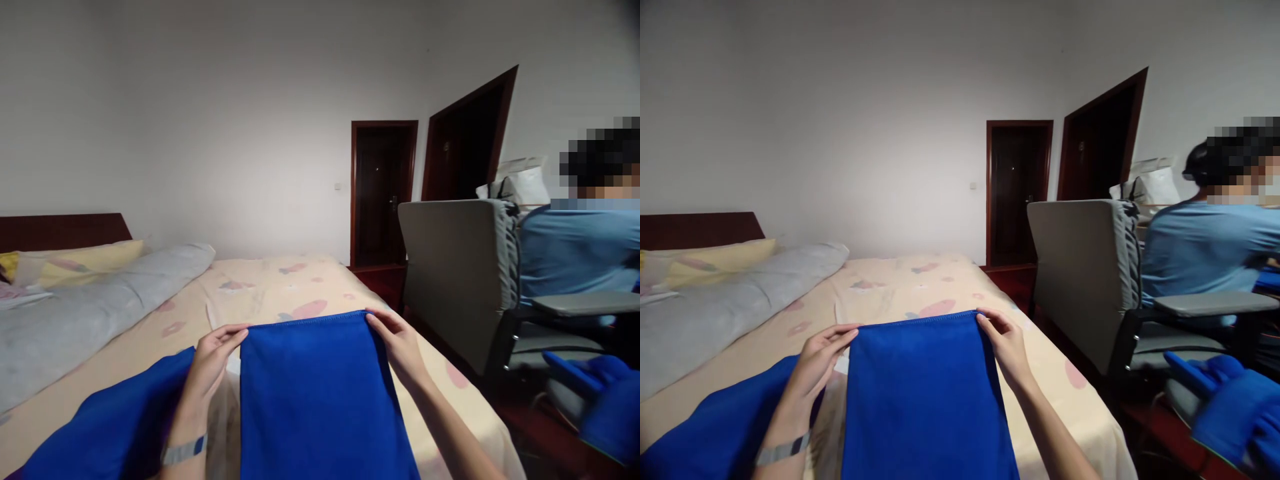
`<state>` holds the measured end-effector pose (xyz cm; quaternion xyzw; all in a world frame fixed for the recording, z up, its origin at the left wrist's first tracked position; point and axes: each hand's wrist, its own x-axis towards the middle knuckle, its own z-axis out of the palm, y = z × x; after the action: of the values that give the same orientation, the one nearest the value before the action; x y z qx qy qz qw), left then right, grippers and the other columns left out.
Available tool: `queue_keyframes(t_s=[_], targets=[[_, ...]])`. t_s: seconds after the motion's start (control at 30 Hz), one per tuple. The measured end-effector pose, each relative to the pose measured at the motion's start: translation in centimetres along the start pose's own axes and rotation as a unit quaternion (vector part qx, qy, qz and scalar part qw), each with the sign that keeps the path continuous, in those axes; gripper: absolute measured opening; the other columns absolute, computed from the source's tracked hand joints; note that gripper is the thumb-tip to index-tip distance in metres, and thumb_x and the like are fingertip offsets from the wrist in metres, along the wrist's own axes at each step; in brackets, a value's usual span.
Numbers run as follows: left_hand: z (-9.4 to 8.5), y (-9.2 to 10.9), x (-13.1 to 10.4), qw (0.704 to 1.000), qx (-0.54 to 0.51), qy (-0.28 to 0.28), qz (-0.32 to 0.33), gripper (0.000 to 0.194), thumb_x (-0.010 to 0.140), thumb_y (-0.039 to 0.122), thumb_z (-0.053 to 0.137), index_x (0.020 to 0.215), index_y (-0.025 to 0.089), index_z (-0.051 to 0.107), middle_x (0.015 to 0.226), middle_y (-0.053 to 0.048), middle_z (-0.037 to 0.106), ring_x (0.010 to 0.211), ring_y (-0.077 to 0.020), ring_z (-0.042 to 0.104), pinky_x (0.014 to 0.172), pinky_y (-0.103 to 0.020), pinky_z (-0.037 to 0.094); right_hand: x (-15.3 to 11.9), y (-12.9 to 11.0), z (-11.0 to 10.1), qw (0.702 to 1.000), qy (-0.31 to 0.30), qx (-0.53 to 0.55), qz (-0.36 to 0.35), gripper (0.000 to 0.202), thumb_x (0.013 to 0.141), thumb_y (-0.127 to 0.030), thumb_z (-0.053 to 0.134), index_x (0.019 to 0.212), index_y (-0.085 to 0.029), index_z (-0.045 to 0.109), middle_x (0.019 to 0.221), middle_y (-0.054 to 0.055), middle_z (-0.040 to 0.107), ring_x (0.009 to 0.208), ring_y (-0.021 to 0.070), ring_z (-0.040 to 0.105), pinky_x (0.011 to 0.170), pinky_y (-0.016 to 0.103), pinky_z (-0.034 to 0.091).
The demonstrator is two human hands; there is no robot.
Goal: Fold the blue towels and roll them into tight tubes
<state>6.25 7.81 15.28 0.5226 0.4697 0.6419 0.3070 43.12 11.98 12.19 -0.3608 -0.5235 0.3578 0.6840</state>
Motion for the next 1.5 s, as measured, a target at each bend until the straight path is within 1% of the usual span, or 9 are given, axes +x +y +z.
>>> queue_keyframes(t_s=[0.13,0.27,0.43,0.67,0.8,0.93,1.1,1.33,1.5], targets=[[1.2,-10.3,6.4,0.991,0.128,0.022,0.009,0.041,0.071,0.049,0.074,0.093,0.013,0.076,0.098,-0.014,0.079,0.097,-0.0285,0.073,0.086,-0.037,0.058,5.6,10.5,4.1,0.989,-0.019,-0.143,0.013,0.046,0.084,-0.052,0.062,0.11,-0.016,0.072,0.11,0.012,0.073,0.094,0.0261,0.069,0.08,0.035,0.057],[2.5,-20.5,9.9,0.975,0.218,0.043,-0.012,0.022,0.074,0.036,0.069,0.082,0.016,0.075,0.092,-0.015,0.079,0.093,-0.0326,0.075,0.086,-0.043,0.058,8.3,20.8,6.5,0.966,-0.05,-0.251,0.034,0.031,0.085,-0.036,0.055,0.099,-0.015,0.074,0.103,0.012,0.074,0.086,0.0255,0.071,0.081,0.036,0.056],[2.5,-25.6,11.0,0.952,0.304,0.012,0.011,0.025,0.085,0.026,0.057,0.102,0.018,0.073,0.103,-0.012,0.078,0.101,-0.0278,0.073,0.091,-0.037,0.057,9.2,25.3,5.9,0.927,-0.086,-0.364,0.009,0.03,0.091,-0.022,0.049,0.109,-0.017,0.072,0.112,0.012,0.07,0.102,0.0259,0.066,0.098,0.037,0.047],[3.6,-22.9,8.0,0.924,0.366,-0.048,0.102,0.03,0.092,0.023,0.048,0.109,0.018,0.072,0.131,-0.013,0.066,0.124,-0.0283,0.061,0.112,-0.047,0.043,7.1,21.7,4.6,0.885,-0.101,-0.455,-0.026,0.036,0.094,-0.022,0.054,0.126,-0.011,0.063,0.13,0.019,0.058,0.117,0.0324,0.056,0.106,0.046,0.041],[2.9,-18.4,-0.5,0.896,0.387,-0.146,0.163,0.03,0.097,0.029,0.046,0.107,0.024,0.074,0.127,-0.007,0.068,0.117,-0.0229,0.065,0.108,-0.041,0.05,-0.2,15.1,1.0,0.869,-0.242,-0.415,-0.118,0.029,0.1,-0.027,0.049,0.122,-0.02,0.066,0.121,0.01,0.065,0.113,0.0234,0.059,0.103,0.037,0.047],[0.7,-15.8,-11.0,0.826,0.46,-0.26,0.196,0.035,0.098,0.039,0.051,0.131,0.035,0.062,0.143,0.0,0.059,0.129,-0.0215,0.057,0.107,-0.038,0.052,-10.1,11.3,-4.9,0.801,-0.396,-0.42,-0.159,0.039,0.1,-0.034,0.052,0.138,-0.026,0.056,0.138,0.008,0.058,0.125,0.024,0.055,0.107,0.039,0.047],[-2.4,-16.3,-16.5,0.783,0.526,-0.248,0.221,0.043,0.1,0.037,0.047,0.142,0.03,0.053,0.143,-0.002,0.059,0.13,-0.0218,0.057,0.108,-0.038,0.051,-14.8,11.5,-9.1,0.784,-0.369,-0.461,-0.192,0.046,0.1,-0.02,0.043,0.146,-0.017,0.048,0.144,0.013,0.053,0.132,0.0261,0.051,0.11,0.045,0.046],[-3.5,-15.1,-16.1,0.776,0.541,-0.195,0.26,0.034,0.097,0.033,0.051,0.125,0.021,0.067,0.128,-0.007,0.07,0.119,-0.0245,0.065,0.103,-0.042,0.055,-12.9,9.1,-5.3,0.779,-0.379,-0.461,-0.193,0.047,0.083,-0.014,0.064,0.13,-0.016,0.063,0.131,0.012,0.063,0.119,0.0287,0.058,0.102,0.046,0.05],[2.2,-13.4,-15.8,0.766,0.527,-0.236,0.283,0.043,0.095,0.028,0.052,0.138,0.023,0.057,0.142,-0.008,0.06,0.13,-0.0254,0.056,0.108,-0.046,0.051,-14.3,9.8,1.5,0.78,-0.419,-0.399,-0.239,0.044,0.097,-0.024,0.051,0.139,-0.013,0.056,0.138,0.013,0.059,0.129,0.0255,0.053,0.112,0.04,0.043]])
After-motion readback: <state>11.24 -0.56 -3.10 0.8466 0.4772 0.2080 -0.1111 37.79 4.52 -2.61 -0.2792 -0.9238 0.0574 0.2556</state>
